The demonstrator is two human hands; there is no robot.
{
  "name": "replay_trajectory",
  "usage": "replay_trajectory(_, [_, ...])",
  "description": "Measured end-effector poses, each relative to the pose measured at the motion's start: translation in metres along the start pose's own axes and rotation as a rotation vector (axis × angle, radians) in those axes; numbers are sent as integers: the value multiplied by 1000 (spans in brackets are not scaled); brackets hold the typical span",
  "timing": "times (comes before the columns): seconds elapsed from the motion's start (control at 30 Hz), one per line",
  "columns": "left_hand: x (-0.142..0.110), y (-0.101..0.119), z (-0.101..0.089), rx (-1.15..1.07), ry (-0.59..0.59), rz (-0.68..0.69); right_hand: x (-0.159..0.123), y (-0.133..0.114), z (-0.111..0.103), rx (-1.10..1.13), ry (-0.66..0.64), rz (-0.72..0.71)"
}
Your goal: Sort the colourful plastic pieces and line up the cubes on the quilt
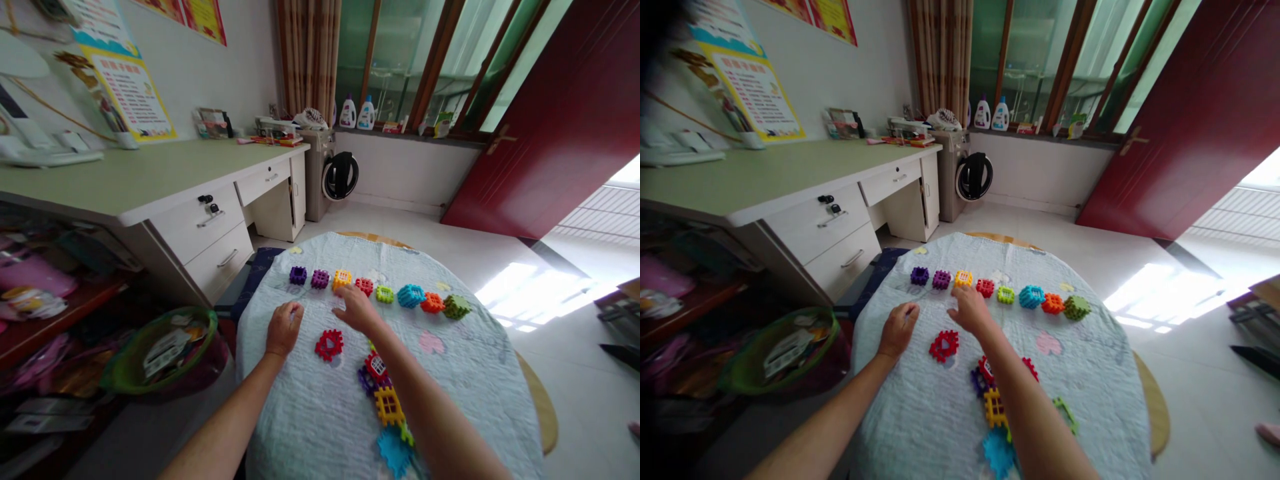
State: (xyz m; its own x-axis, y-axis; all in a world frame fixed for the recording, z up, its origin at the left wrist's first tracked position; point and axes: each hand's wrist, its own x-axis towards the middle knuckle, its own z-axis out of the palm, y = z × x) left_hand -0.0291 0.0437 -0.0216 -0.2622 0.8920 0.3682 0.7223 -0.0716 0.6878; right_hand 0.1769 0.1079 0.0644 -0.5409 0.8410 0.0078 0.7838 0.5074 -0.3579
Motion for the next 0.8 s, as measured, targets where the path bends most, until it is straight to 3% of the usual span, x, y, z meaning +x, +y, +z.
replay_trajectory(0.1, [0, -1, 0, 4, 3, 3, -40, -20, 27, 6, -45, 34])
replay_trajectory(0.17, [0, -2, 1, 6, 2, 7, -60, -32, 45, -7, -8, 66])
replay_trajectory(0.3, [1, -1, 1, 15, 4, 12, -75, -48, 65, -39, 55, 106])
replay_trajectory(0.6, [0, -2, 2, 44, -3, 18, -97, -55, 66, 19, 42, -15])
replay_trajectory(0.8, [0, -2, 3, 68, -6, 34, -92, -36, 57, 174, 45, -5])
